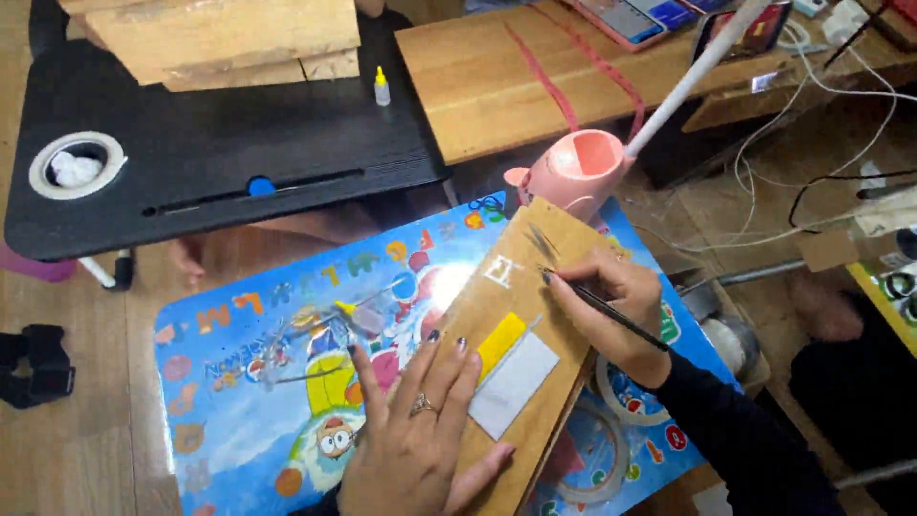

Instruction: The person uses a fine brush to paint white lines on a small wooden board. They repeatedly dip the brush into a small container and apply paint to specific areas of the board, working steadily throughout the clip.

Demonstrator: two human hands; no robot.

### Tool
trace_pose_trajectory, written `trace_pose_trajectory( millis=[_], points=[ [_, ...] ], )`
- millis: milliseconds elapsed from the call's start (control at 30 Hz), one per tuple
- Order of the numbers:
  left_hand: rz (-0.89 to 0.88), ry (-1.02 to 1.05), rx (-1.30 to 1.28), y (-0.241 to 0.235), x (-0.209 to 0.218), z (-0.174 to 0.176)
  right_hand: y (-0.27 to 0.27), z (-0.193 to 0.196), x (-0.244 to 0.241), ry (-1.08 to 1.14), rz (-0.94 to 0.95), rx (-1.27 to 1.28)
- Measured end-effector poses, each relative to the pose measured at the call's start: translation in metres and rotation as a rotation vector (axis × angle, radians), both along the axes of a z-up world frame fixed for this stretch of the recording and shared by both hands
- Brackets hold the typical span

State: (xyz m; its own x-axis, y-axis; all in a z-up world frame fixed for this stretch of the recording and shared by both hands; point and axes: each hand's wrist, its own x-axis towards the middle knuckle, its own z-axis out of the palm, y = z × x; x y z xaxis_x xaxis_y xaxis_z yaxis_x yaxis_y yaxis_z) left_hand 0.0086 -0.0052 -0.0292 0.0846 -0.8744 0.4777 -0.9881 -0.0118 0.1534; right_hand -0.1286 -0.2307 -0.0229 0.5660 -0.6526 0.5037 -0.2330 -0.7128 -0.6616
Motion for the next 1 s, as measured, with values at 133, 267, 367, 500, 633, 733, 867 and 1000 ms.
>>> trace_pose_trajectory(
  millis=[133,267,367,500,633,733,867,1000],
  points=[
    [0.019,-0.001,-0.004,-0.001,-0.001,0.002,0.0,0.0,0.0,-0.021,0.003,-0.02],
    [0.008,0.043,0.004,0.0,-0.001,0.001,-0.003,0.0,-0.001,-0.03,-0.064,0.155],
    [0.005,0.057,-0.004,0.0,-0.001,0.001,0.001,0.006,0.002,-0.024,-0.09,0.172],
    [-0.003,0.059,-0.01,0.0,-0.001,0.002,0.006,0.01,0.004,-0.007,-0.044,0.108],
    [-0.001,0.067,-0.004,0.0,-0.001,0.0,0.004,0.01,0.002,-0.004,-0.044,0.179],
    [-0.003,0.065,-0.024,0.0,-0.001,0.001,0.002,0.006,0.001,0.001,-0.042,0.163],
    [0.002,0.07,-0.005,0.0,-0.001,0.002,-0.003,0.002,-0.003,-0.029,-0.049,0.229],
    [0.001,0.075,-0.025,-0.001,-0.002,0.001,-0.008,0.005,-0.008,-0.026,-0.074,0.351]
  ],
)
